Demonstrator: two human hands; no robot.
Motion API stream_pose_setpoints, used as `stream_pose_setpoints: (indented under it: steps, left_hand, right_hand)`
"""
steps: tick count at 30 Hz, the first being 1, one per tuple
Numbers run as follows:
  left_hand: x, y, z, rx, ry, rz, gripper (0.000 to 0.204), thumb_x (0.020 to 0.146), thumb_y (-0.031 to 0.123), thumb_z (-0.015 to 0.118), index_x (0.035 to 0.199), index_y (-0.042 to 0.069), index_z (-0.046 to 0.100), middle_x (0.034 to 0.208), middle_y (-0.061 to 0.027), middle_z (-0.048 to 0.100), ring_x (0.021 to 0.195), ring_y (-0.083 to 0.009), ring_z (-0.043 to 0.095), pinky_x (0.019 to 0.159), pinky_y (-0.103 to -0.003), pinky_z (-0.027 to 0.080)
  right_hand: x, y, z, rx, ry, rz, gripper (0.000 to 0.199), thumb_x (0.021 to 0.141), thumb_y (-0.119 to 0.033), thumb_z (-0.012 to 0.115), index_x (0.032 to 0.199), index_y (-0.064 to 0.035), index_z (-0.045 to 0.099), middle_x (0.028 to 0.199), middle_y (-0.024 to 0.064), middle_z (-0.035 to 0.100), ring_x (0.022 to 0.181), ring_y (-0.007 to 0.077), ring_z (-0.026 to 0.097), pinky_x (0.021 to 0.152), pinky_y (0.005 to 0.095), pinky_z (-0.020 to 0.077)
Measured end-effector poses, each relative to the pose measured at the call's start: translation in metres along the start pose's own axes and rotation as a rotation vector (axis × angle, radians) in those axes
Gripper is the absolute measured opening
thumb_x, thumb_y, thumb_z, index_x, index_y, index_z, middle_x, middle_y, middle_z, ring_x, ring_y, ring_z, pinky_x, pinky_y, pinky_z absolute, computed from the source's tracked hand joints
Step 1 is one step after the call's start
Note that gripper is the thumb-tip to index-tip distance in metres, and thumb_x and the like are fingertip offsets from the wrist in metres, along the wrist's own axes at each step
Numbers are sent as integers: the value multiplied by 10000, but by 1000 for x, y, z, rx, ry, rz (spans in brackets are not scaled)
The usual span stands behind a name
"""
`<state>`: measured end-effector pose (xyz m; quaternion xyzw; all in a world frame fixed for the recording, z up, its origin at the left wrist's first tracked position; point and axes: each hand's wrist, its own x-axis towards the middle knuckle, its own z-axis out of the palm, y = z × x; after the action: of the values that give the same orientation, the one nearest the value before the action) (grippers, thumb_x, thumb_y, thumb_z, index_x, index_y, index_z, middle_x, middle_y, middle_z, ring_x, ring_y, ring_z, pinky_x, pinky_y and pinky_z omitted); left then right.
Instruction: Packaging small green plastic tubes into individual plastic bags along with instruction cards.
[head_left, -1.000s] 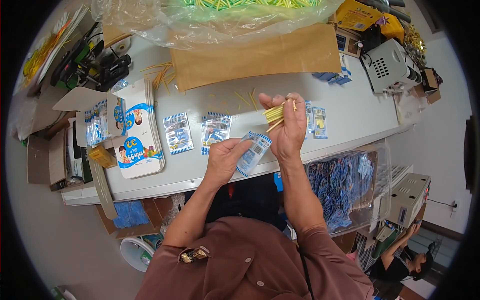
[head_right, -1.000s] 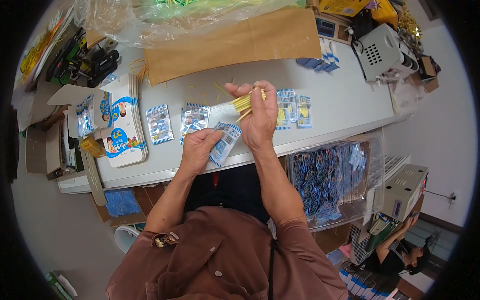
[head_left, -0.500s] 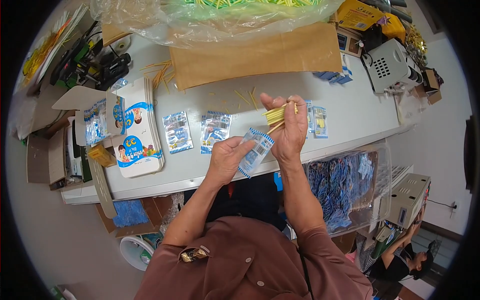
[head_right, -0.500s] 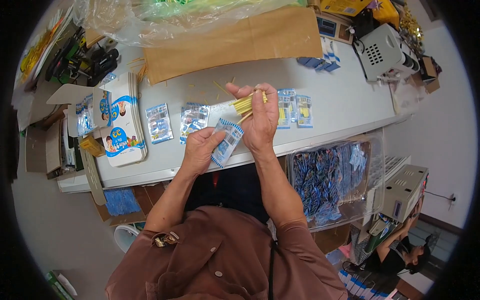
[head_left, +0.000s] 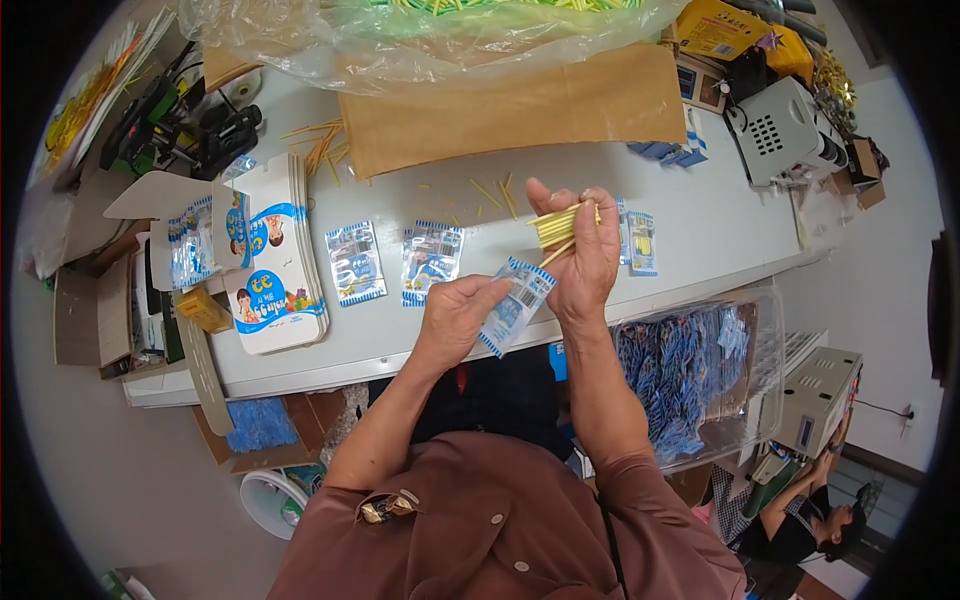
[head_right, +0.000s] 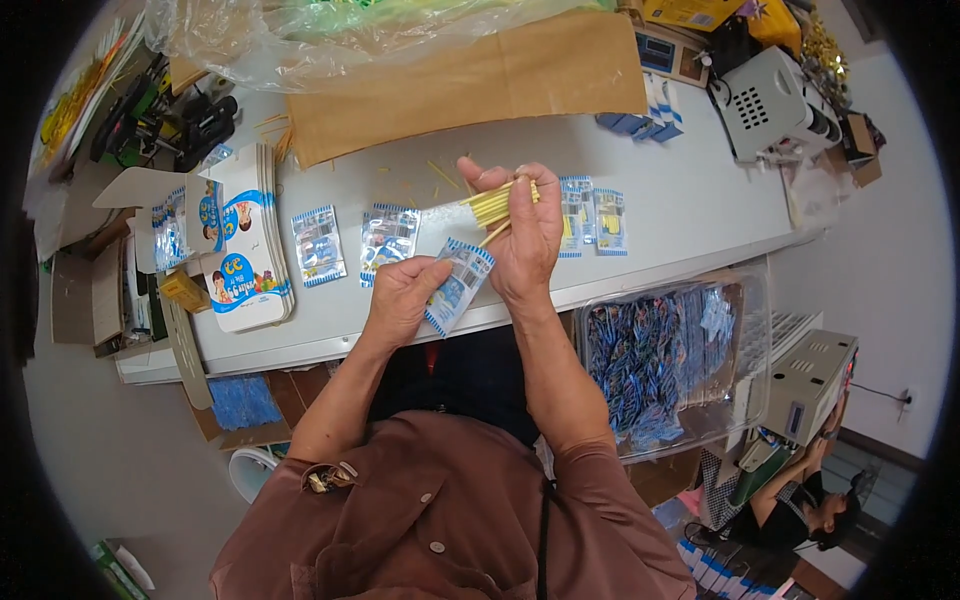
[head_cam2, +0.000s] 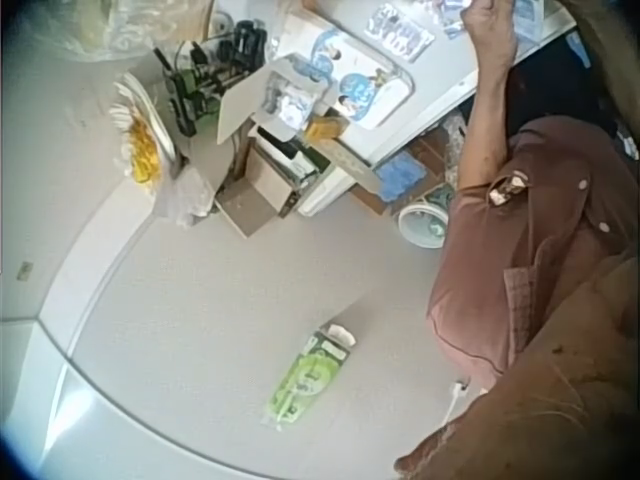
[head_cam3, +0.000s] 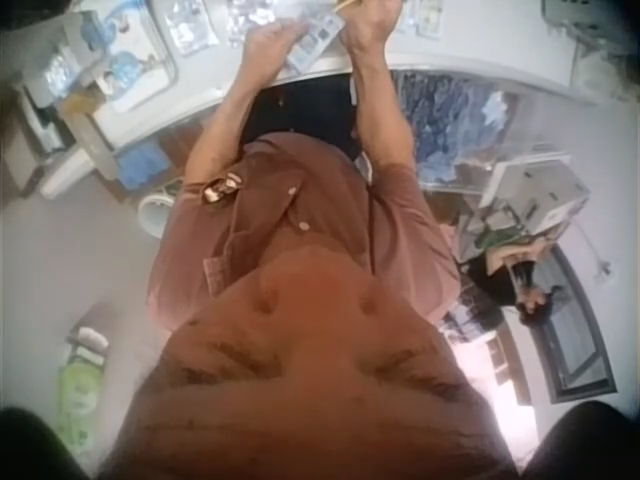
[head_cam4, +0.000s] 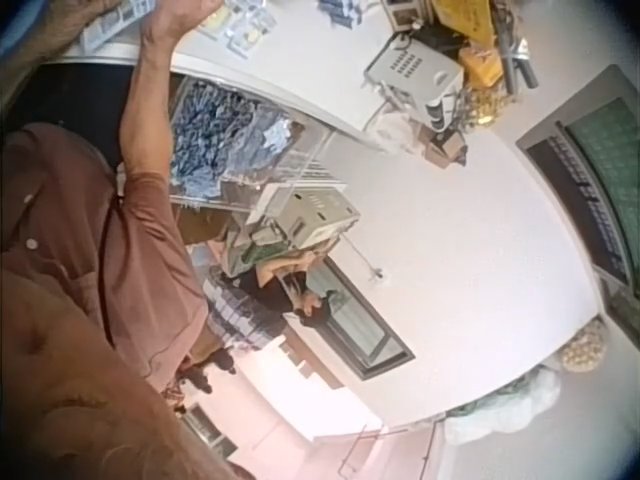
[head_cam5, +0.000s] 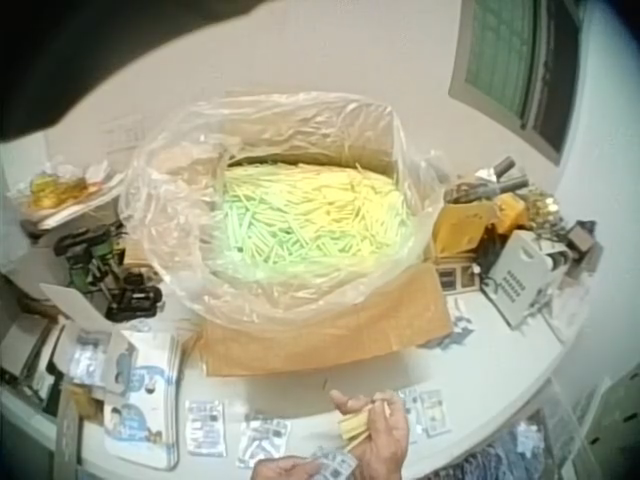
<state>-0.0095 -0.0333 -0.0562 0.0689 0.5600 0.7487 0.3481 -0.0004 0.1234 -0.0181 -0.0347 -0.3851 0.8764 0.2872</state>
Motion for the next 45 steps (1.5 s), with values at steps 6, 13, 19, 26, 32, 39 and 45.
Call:
stream_pose_setpoints:
  steps: [6,13,19,26,32,39,45]
  left_hand:
    - [0,0,0,20,-32,12,213,956,139,650,992,-55,730,825,-47,722,712,-58,618,637,-212,505]
    - [0,0,-1,26,-30,19,217,955,143,654,1006,-56,726,830,-49,722,719,-58,619,642,-214,508]
    - [3,-2,-1,-82,32,10,215,953,144,660,1023,-47,728,842,-30,717,719,-46,610,634,-206,495]
    - [4,-4,-2,-26,61,28,225,945,144,672,1040,-53,723,845,-27,715,724,-44,606,640,-201,492]
    - [5,-4,1,-37,95,56,247,942,130,674,1099,-59,700,906,-50,720,780,-59,629,687,-212,515]
    - [7,-10,4,-134,137,97,273,947,126,669,1139,-68,675,962,-68,716,816,-71,637,713,-212,523]
    - [9,-14,9,-251,215,100,252,967,145,644,1097,-67,684,951,-70,713,797,-70,632,714,-210,520]
  right_hand:
    - [0,-3,4,11,-17,17,156,1054,-167,432,1181,-81,464,1028,132,635,1174,355,602,1091,481,425]
    - [-4,-3,5,26,-35,59,150,1049,-170,451,1176,-89,462,1012,119,628,1165,355,609,1045,462,458]
    - [-13,3,-6,-66,-85,51,151,1050,-185,452,1170,-94,465,977,97,629,1040,306,660,1009,472,473]
    - [-17,6,-10,-133,-66,85,149,1045,-181,454,1161,-87,468,935,92,627,965,286,674,1001,481,474]
    - [-20,4,-8,-135,14,251,196,1046,-207,448,1104,-35,521,998,143,657,1014,289,664,1001,450,481]
    - [-19,-4,-20,-574,-345,321,517,1049,-365,378,1307,60,516,1279,231,590,1221,299,555,1038,368,428]
    - [-21,-8,-11,-689,-362,247,524,1006,-339,485,1355,51,514,1276,211,586,1247,240,524,1048,334,389]
